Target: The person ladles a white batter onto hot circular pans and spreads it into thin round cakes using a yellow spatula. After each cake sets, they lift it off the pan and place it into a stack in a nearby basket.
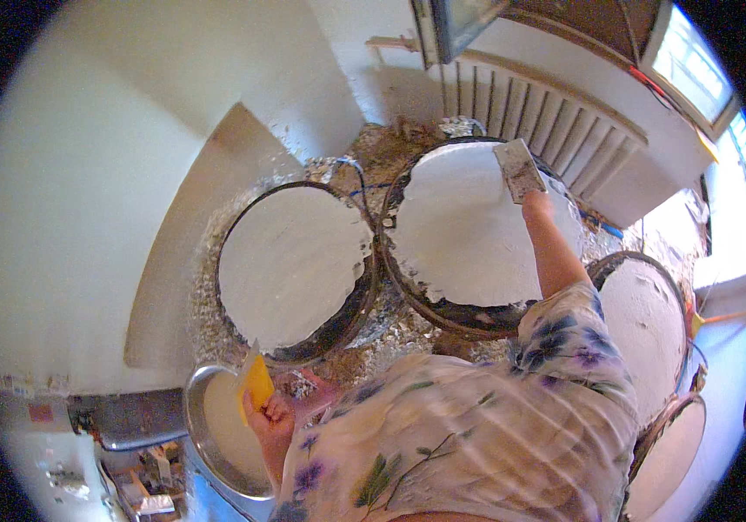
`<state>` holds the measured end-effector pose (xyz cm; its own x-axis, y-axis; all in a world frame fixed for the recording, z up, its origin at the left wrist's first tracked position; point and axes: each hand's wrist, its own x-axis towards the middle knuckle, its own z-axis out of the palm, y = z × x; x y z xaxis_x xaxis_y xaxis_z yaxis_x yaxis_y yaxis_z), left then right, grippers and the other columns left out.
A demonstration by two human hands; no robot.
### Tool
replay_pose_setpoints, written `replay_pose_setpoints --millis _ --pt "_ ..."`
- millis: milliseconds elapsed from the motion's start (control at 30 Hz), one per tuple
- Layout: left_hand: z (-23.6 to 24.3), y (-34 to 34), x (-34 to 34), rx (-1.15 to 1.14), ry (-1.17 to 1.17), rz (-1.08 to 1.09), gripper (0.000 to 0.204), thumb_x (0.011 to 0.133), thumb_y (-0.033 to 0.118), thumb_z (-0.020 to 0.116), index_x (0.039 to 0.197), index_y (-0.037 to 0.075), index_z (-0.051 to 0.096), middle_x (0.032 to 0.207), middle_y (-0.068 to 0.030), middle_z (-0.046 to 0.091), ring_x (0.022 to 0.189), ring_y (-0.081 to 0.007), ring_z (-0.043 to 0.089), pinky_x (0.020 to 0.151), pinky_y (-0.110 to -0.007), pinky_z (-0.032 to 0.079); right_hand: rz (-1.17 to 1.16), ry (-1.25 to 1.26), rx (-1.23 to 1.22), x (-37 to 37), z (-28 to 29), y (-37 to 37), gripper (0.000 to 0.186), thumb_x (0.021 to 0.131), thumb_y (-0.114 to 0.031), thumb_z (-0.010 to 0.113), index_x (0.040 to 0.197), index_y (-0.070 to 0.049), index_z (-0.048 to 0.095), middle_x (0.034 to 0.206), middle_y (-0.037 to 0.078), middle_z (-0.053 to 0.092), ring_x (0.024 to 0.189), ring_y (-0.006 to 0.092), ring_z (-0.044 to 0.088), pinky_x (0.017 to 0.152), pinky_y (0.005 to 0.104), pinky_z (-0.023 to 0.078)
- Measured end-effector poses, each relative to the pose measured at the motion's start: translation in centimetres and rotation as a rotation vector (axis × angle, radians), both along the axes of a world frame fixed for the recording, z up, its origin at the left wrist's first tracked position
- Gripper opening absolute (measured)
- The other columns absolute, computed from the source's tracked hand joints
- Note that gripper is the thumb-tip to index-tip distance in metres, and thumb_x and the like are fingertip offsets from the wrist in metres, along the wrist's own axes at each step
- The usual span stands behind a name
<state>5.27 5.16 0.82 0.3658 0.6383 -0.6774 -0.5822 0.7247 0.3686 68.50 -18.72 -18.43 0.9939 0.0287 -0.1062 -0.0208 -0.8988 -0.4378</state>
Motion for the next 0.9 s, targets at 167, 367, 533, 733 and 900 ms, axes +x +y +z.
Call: replay_pose_setpoints --millis 167,367,533,733,900 --pt "-0.5 1.8 1.3 -0.020 0.019 -0.138 0.035 0.079 0.040 0.054 0.067 0.010 0.040 0.050 0.0026 0.033 0.037 -0.0074 0.029 0.032 -0.019 0.027 -0.153 0.063 -0.099 -1.8 0.0 -10.0 0.022 0.077 -0.015 0.047 0.091 -0.006 0.062 0.094 0.020 0.059 0.091 0.0350 0.056 0.077 0.0417 0.046" --pt "-2.4 4.2 2.3 -0.044 0.025 -0.224 0.035 0.079 0.040 0.054 0.068 0.010 0.040 0.050 0.0026 0.034 0.038 -0.0065 0.032 0.031 -0.019 0.029 -0.106 0.091 -0.149 -11.6 2.6 -17.9 0.024 0.075 -0.013 0.050 0.096 -0.013 0.061 0.093 0.017 0.060 0.090 0.0341 0.057 0.078 0.0428 0.044" --pt "-2.5 4.8 3.2 -0.100 0.038 -0.183 0.033 0.078 0.039 0.055 0.068 0.010 0.041 0.049 0.0031 0.033 0.037 -0.0065 0.031 0.030 -0.018 0.027 -0.240 0.018 -0.115 -16.4 5.5 -19.5 0.027 0.074 -0.015 0.051 0.099 -0.015 0.060 0.097 0.016 0.059 0.093 0.0323 0.055 0.080 0.0402 0.043" --pt "-2.2 4.1 3.9 -0.096 0.082 -0.196 0.032 0.080 0.039 0.053 0.070 0.010 0.043 0.049 0.0034 0.032 0.036 -0.0066 0.029 0.029 -0.018 0.025 -0.168 0.046 -0.261 -9.8 5.7 -17.3 0.024 0.077 -0.014 0.048 0.099 -0.011 0.058 0.101 0.017 0.057 0.097 0.0331 0.053 0.080 0.0417 0.044" --pt "-2.6 2.4 2.0 -0.120 0.128 -0.033 0.030 0.081 0.037 0.053 0.077 0.009 0.048 0.051 0.0028 0.034 0.036 -0.0065 0.029 0.029 -0.017 0.023 -0.079 0.009 -0.277 0.9 2.4 -10.0 0.025 0.080 -0.019 0.044 0.096 -0.009 0.060 0.101 0.017 0.058 0.096 0.0328 0.055 0.079 0.0416 0.045"
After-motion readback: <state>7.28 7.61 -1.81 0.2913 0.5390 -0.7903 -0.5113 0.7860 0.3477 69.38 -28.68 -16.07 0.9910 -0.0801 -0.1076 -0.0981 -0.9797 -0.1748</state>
